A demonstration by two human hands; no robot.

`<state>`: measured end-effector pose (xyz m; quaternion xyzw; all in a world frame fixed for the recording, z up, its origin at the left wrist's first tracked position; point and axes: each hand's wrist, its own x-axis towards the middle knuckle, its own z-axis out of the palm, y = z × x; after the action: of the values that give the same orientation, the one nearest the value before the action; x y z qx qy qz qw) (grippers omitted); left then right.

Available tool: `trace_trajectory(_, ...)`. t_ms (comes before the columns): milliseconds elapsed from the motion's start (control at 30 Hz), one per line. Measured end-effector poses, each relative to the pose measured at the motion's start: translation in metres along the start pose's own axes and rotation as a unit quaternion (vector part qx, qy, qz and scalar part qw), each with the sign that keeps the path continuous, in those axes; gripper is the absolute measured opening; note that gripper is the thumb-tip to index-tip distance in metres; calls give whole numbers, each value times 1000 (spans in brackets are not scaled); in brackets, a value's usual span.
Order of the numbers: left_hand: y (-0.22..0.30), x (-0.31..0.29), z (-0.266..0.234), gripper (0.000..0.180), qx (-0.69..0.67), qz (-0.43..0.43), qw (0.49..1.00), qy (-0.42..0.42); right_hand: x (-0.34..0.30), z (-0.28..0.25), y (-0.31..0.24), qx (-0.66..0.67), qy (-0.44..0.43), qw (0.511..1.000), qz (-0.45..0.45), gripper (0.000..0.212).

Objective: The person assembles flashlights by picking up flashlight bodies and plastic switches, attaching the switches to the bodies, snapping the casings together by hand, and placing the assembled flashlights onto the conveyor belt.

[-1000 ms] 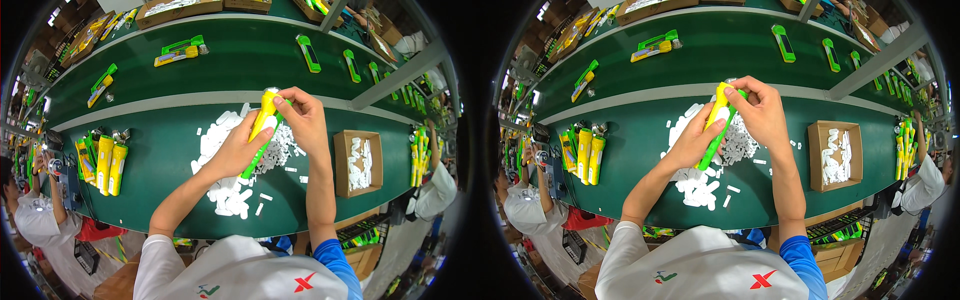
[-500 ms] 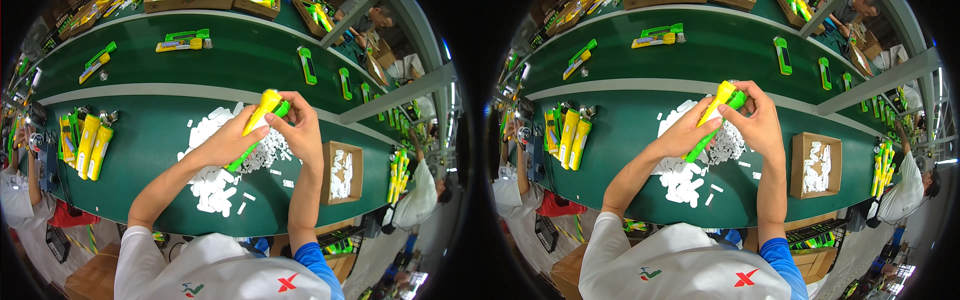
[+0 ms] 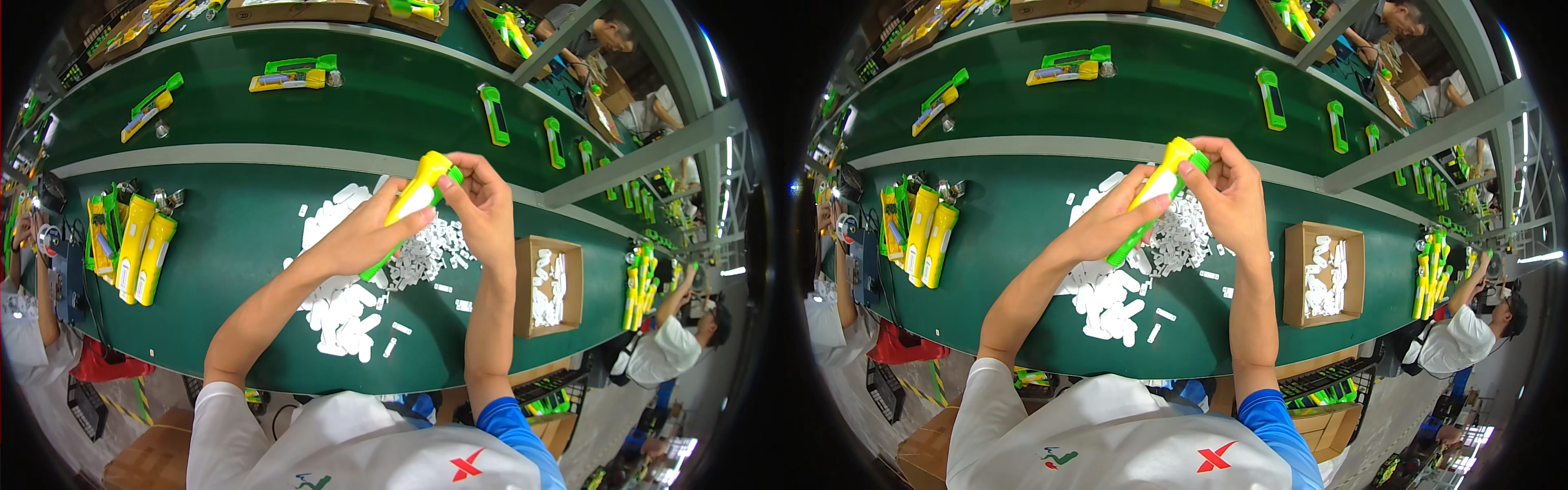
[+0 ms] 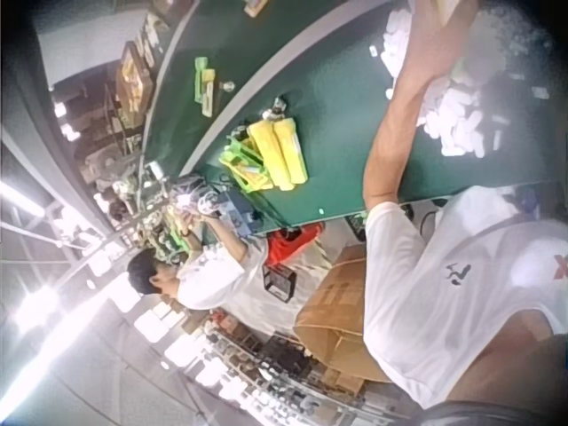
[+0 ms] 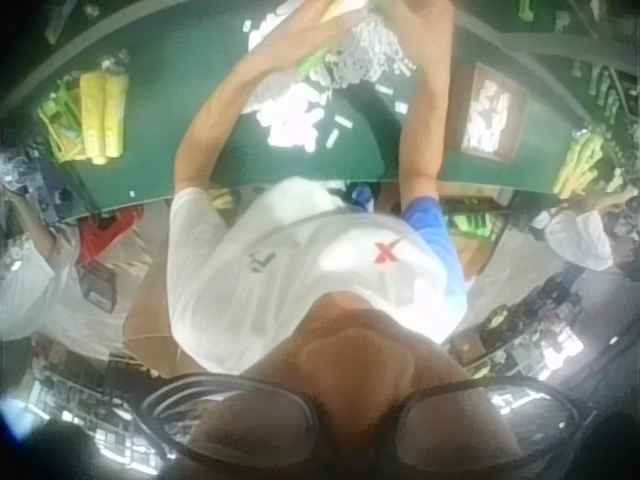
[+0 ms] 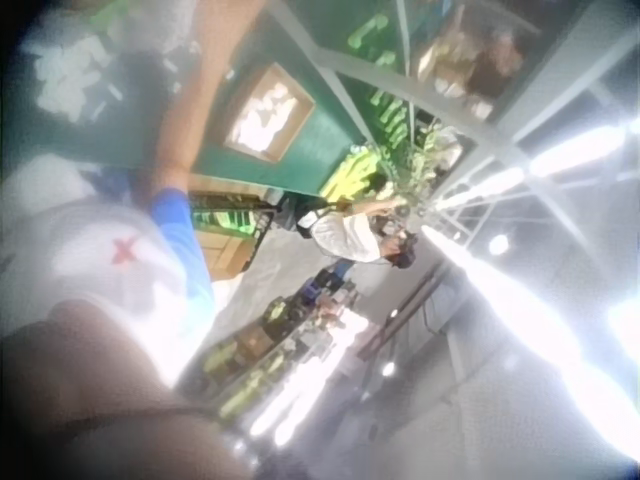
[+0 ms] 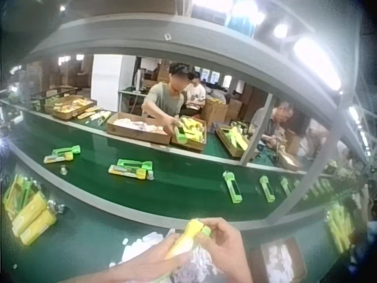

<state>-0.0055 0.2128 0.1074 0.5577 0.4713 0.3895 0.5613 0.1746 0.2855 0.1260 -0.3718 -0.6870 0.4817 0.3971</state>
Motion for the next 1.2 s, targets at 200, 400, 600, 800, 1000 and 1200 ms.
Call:
trace_trajectory(200,0,-8,8,54,15,48,997,-53,10,7,3,-225,111,924,-290,30)
trace_trajectory(400,4,-9,15,48,-90,-27,989,-115,3,6,10,-35,57,988,-139,46)
trace_trajectory(600,-6,-4,26,36,-137,-22,988,-75,-2,1,-6,-122,18,991,-48,37)
trace_trajectory(800,3,1,-2,34,-277,30,959,44,-19,-61,1,-92,130,986,-51,18)
trace_trajectory(1000,4,0,-27,49,-413,33,910,28,-84,-61,48,-395,-30,913,96,14)
trace_trajectory(1200,6,-2,-26,46,-405,20,914,16,-103,-45,83,-374,14,924,78,15)
